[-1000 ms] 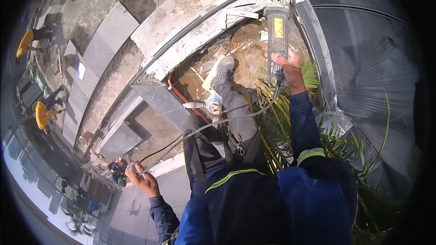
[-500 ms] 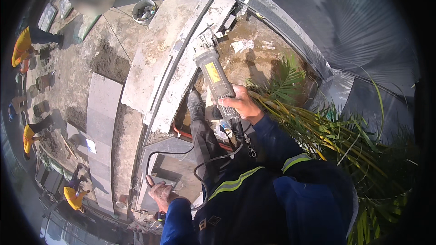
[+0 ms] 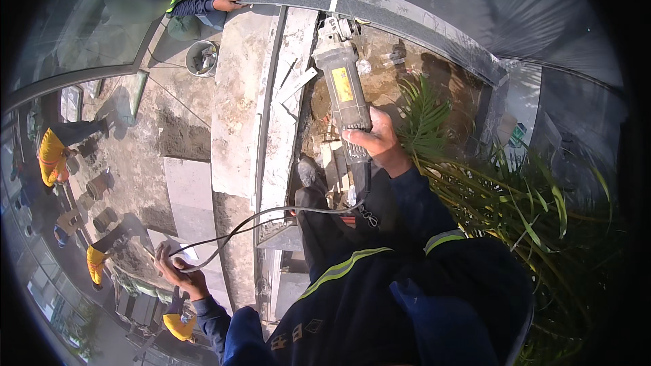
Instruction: The person uses an angle grinder to cut a curved stone slab on a construction site. They repeatedly measure and mark the slab with a metal ruler and pencil, then cut along the marked lines. The person adjusts the slab and tool positions multiple times to complete the cuts.
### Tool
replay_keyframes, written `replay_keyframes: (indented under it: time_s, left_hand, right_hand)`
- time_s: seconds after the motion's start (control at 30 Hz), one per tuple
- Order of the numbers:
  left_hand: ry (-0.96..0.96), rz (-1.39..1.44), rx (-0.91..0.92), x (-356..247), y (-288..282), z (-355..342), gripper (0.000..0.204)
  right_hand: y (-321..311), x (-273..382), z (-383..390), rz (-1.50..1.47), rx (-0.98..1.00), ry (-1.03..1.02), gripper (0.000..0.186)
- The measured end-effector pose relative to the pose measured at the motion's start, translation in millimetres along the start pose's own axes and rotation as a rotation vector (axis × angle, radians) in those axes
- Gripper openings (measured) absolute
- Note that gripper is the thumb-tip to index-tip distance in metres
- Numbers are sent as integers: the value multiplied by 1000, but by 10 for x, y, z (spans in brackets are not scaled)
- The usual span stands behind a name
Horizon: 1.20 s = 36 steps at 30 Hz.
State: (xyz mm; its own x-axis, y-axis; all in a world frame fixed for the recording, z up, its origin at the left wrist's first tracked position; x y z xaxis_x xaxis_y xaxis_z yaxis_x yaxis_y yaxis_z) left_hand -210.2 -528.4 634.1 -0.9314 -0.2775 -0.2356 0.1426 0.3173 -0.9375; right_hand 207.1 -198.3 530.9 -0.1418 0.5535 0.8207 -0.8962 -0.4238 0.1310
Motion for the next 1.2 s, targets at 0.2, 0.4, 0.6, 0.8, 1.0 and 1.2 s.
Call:
replay_keyframes:
  time_s: [0.2, 0.4, 0.6, 0.8, 1.0, 1.2]
  left_hand:
    - [94, -103, 279, -854, 584, -1053, 50]
    - [340, -157, 393, -1480, 1029, -2242, 33]
    - [152, 188, 807, -1505, 2114, -2480, 17]
    - [526, -61, 1232, -2025, 3326, -2036, 41]
    - [-733, 1632, 984, -3751, 4554, -3044, 83]
    - [-1311, 1861, 875, -3969, 4965, -3592, 108]
  right_hand:
    - [-619, 163, -833, -88, 42, 90, 45]
    - [-1411, 472, -1061, -92, 70, 112, 47]
    - [-1930, 605, -1061, -57, -84, 220, 46]
    - [-2018, 803, -1106, 55, -261, 94, 38]
    - [-1736, 501, -1706, -101, -163, 149, 44]
    - [-1456, 226, -2230, 28, -181, 145, 63]
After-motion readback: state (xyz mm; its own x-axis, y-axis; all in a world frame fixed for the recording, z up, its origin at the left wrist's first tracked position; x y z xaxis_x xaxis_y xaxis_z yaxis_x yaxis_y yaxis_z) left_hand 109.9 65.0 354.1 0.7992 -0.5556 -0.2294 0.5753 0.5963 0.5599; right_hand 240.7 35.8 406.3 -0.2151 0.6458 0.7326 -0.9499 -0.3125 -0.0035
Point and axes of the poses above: each hand's wrist, its own z-axis away from the middle knuckle, its own y-axis out of the palm, x = y × z, the point moved 5 cm from there along -z, towards the middle knuckle, and after that the axes turned 11 degrees about y, right-handed, at the moved point
